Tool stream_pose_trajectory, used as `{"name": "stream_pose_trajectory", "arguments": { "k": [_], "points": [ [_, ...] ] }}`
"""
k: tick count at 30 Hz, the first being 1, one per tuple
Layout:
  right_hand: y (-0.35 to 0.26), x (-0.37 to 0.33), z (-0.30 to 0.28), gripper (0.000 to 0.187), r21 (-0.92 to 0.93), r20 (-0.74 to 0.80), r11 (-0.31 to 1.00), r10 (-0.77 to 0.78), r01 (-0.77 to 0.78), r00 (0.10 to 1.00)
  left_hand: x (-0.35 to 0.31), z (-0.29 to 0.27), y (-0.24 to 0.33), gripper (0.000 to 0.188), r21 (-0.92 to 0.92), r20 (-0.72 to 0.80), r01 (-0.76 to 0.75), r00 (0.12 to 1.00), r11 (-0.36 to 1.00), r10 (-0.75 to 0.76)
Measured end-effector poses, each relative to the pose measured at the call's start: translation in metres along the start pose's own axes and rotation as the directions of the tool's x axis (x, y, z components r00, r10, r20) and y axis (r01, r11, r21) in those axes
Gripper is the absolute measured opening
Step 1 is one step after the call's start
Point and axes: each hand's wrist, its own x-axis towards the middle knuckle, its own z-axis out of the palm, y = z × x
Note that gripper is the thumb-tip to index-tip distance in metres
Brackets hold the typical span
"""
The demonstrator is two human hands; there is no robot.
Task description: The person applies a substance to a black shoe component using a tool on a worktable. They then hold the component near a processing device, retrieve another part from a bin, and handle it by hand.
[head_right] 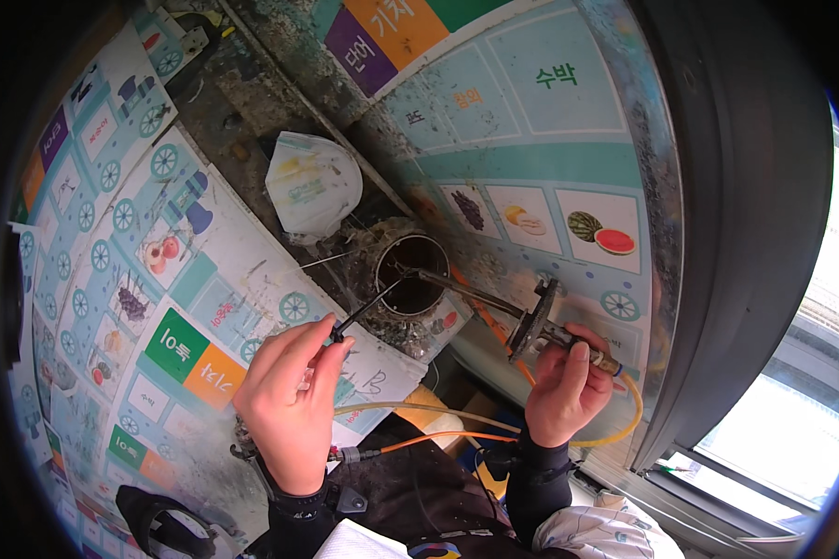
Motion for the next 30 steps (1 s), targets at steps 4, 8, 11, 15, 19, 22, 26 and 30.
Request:
{"name": "stream_pose_trajectory", "arguments": {
  "k": [4,8,11,15,19,22,26,30],
  "points": [
    [0.000,-0.002,0.001,0.016,-0.053,0.018,0.998,-0.044,0.045,0.999,-0.005,-0.002,0.005,0.028,0.047,0.005,-0.003,1.000,0.999,0.002],
    [-0.004,-0.003,0.007,0.018,-0.105,0.021,0.990,-0.092,0.094,0.996,-0.007,0.002,0.011,0.029,0.070,0.001,-0.027,1.000,0.997,0.027],
    [-0.014,-0.004,0.010,0.021,-0.114,0.006,0.987,-0.115,0.114,0.993,-0.008,0.007,0.014,0.028,0.101,0.013,-0.041,0.999,0.994,0.040],
    [-0.023,-0.004,0.010,0.025,-0.108,-0.078,0.984,-0.154,0.145,0.985,-0.008,0.012,0.014,0.029,0.092,0.019,-0.084,0.996,0.992,0.083],
    [-0.015,-0.003,0.008,0.023,-0.113,-0.111,0.972,-0.216,0.204,0.970,-0.008,0.014,0.014,0.029,0.098,0.017,-0.104,0.995,0.990,0.102],
    [-0.011,-0.002,0.002,0.021,-0.124,0.032,0.986,-0.106,0.110,0.994,-0.009,0.014,0.016,0.029,0.107,0.020,-0.102,0.995,0.989,0.101],
    [-0.005,-0.003,-0.001,0.019,-0.104,0.017,0.991,-0.077,0.078,0.997,-0.010,0.014,0.017,0.029,0.083,0.001,-0.104,0.995,0.991,0.105],
    [-0.005,0.000,0.002,0.020,-0.122,0.035,0.987,-0.099,0.102,0.994,-0.009,0.015,0.017,0.028,0.084,-0.013,-0.096,0.995,0.992,0.097]
  ]
}}
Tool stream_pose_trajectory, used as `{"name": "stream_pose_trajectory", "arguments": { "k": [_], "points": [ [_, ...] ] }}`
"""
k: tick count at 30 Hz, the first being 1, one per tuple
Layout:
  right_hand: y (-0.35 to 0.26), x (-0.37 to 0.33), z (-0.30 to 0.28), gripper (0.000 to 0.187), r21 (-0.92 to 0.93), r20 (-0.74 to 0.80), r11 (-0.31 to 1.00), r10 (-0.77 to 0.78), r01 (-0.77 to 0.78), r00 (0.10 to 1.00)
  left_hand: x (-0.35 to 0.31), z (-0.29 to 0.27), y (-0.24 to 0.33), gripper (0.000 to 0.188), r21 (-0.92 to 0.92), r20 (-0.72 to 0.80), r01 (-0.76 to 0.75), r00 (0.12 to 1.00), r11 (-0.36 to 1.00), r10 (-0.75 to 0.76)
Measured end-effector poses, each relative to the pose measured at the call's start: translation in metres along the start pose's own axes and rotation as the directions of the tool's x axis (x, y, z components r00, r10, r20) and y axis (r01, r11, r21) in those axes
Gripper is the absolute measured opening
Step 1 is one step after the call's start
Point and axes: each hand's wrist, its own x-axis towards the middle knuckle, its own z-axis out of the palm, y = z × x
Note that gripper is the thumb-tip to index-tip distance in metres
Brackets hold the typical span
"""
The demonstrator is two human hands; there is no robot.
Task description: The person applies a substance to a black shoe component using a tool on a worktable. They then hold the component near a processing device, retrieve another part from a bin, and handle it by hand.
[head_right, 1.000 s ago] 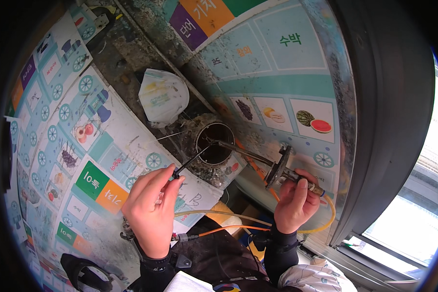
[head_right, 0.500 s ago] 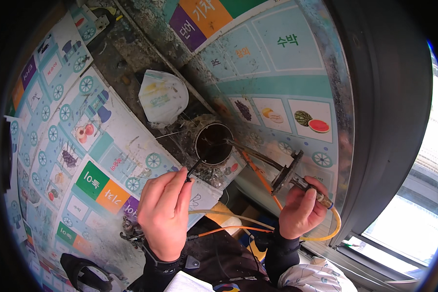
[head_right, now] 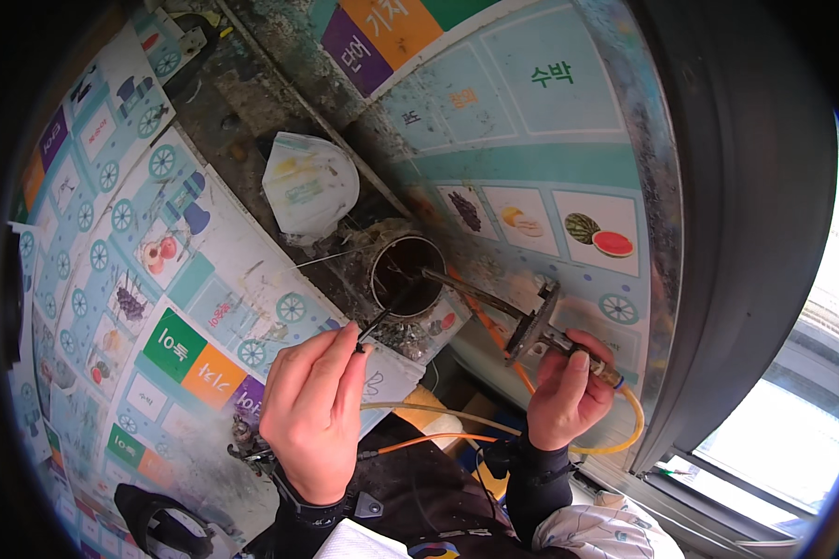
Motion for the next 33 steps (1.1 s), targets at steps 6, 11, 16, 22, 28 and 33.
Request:
{"name": "stream_pose_trajectory", "arguments": {
  "k": [6,11,16,22,28,33],
  "points": [
    [-0.006,0.003,0.005,0.023,0.022,0.004,1.000,0.011,-0.011,1.000,0.008,-0.003,-0.011,0.030,-0.020,-0.027,0.020,0.999,1.000,-0.021],
    [-0.006,0.004,0.006,0.023,0.050,-0.003,0.999,0.020,-0.020,1.000,0.019,-0.010,-0.025,0.030,-0.073,0.011,0.017,1.000,0.997,-0.016],
    [-0.002,0.004,0.002,0.022,0.072,-0.009,0.996,0.052,-0.052,0.999,0.025,-0.013,-0.031,0.029,-0.069,0.041,-0.008,0.999,0.998,0.011],
    [-0.001,0.004,-0.003,0.021,0.096,-0.038,0.992,0.083,-0.079,0.996,0.029,-0.016,-0.033,0.029,-0.091,0.058,0.021,0.998,0.996,-0.016],
    [0.000,0.003,0.003,0.025,0.062,-0.063,0.997,0.059,-0.055,0.996,0.030,-0.015,-0.034,0.029,-0.092,0.054,0.002,0.999,0.996,0.002],
    [-0.005,0.004,0.003,0.023,0.091,-0.053,0.993,0.079,-0.074,0.995,0.036,-0.019,-0.039,0.028,-0.113,0.082,-0.018,0.996,0.993,0.027]
  ]
}}
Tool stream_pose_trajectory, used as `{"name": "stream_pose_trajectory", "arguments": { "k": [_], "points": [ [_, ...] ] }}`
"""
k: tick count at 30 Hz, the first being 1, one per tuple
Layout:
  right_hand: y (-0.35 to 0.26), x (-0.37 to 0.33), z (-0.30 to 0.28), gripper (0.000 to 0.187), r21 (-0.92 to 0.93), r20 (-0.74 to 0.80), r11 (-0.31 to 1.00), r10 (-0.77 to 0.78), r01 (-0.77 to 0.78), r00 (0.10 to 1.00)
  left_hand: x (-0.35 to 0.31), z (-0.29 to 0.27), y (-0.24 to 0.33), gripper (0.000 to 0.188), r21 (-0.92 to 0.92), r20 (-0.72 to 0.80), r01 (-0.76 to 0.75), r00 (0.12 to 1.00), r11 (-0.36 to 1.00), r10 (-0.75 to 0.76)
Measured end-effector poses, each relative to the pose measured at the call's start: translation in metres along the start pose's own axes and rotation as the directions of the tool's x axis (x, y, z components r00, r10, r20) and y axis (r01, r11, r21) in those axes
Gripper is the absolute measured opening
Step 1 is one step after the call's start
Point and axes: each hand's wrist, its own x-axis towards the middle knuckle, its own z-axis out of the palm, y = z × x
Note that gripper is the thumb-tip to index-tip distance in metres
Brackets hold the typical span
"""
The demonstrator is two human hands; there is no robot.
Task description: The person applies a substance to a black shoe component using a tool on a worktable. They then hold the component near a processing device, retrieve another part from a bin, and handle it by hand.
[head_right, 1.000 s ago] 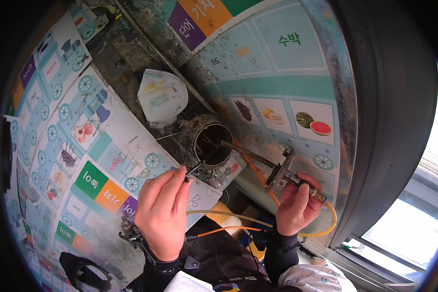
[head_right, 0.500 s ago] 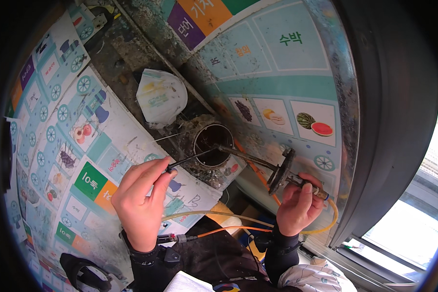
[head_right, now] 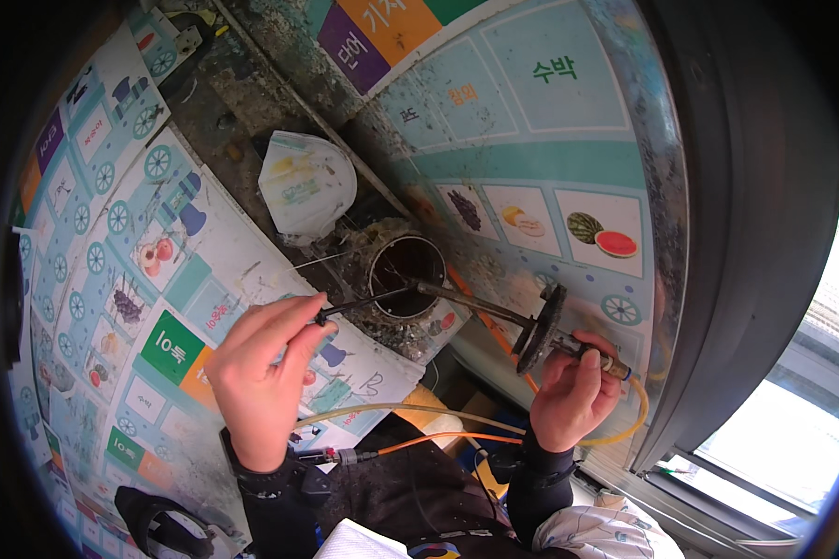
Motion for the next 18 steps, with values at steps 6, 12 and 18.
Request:
{"name": "stream_pose_trajectory", "arguments": {
  "k": [6,12,18],
  "points": [
    [-0.007,-0.001,0.003,0.026,0.032,-0.038,0.997,0.065,-0.064,0.997,0.018,-0.009,-0.015,0.027,-0.110,0.063,-0.006,0.998,0.994,0.013],
    [-0.006,-0.003,0.009,0.027,0.031,-0.146,0.999,0.048,-0.044,0.988,0.021,-0.008,-0.015,0.026,-0.226,0.144,0.121,0.986,0.967,-0.090],
    [-0.006,-0.003,0.005,0.027,0.038,-0.081,0.998,0.060,-0.057,0.995,0.020,-0.009,-0.013,0.025,-0.206,0.129,0.131,0.986,0.970,-0.105]
  ]
}}
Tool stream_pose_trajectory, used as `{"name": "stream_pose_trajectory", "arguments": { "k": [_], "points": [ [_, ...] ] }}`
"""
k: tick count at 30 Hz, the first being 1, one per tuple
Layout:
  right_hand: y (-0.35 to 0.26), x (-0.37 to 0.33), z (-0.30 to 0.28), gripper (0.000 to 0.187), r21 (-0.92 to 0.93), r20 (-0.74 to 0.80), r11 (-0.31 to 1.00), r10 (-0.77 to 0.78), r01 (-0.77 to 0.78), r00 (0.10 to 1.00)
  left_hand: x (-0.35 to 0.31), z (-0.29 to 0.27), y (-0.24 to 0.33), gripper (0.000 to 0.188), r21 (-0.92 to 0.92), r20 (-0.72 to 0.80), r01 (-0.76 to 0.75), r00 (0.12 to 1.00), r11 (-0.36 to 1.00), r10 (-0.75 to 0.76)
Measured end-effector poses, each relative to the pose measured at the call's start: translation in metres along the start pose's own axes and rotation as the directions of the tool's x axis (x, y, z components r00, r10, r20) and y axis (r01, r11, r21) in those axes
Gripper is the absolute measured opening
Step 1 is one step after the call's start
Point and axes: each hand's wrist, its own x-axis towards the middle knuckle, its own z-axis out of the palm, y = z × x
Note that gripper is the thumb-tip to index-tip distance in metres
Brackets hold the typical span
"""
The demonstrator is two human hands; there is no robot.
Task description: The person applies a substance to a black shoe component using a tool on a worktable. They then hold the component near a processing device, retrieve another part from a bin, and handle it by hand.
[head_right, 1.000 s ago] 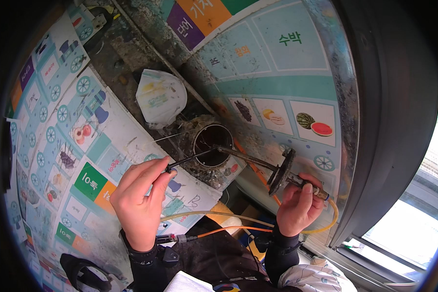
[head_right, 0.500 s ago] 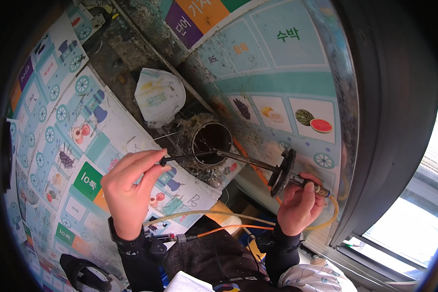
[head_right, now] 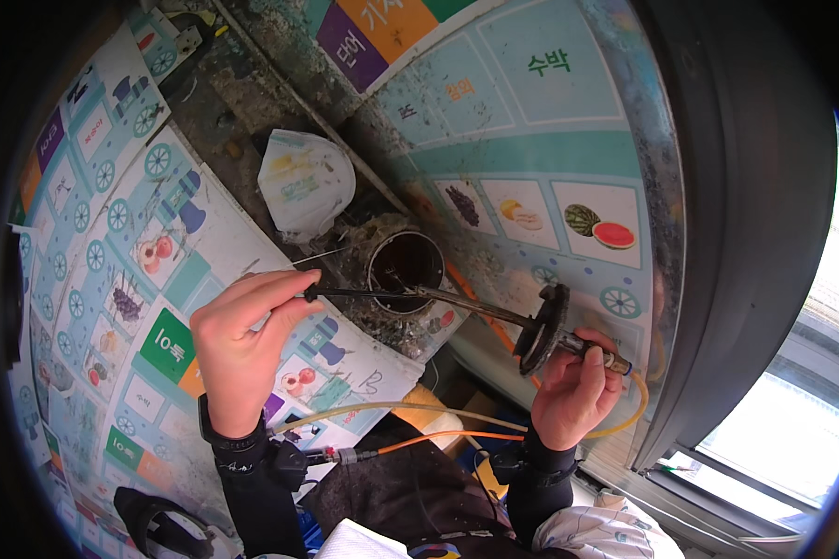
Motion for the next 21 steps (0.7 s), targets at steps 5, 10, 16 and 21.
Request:
{"name": "stream_pose_trajectory", "arguments": {
  "k": [5,10,16,21],
  "points": [
    [0.0019,0.0004,-0.0013,0.028,0.003,0.034,1.000,0.003,-0.003,0.999,0.0009,-0.0035,0.0014,0.025,0.024,-0.008,-0.016,1.000,1.000,0.016],
    [-0.0003,0.0006,0.0013,0.027,0.005,0.038,1.000,0.006,-0.007,0.999,0.0016,-0.0021,-0.0004,0.024,0.054,0.006,-0.018,1.000,0.998,0.018],
    [0.0010,0.0016,0.0058,0.028,-0.008,-0.019,1.000,-0.002,0.002,1.000,0.0008,-0.0014,-0.0005,0.024,0.029,0.001,0.007,1.000,1.000,-0.007],
    [0.0022,0.0034,0.0028,0.028,0.014,0.057,1.000,-0.010,0.010,0.998,0.0021,0.0041,-0.0048,0.026,0.033,-0.027,-0.062,0.998,0.998,0.062]
  ]
}}
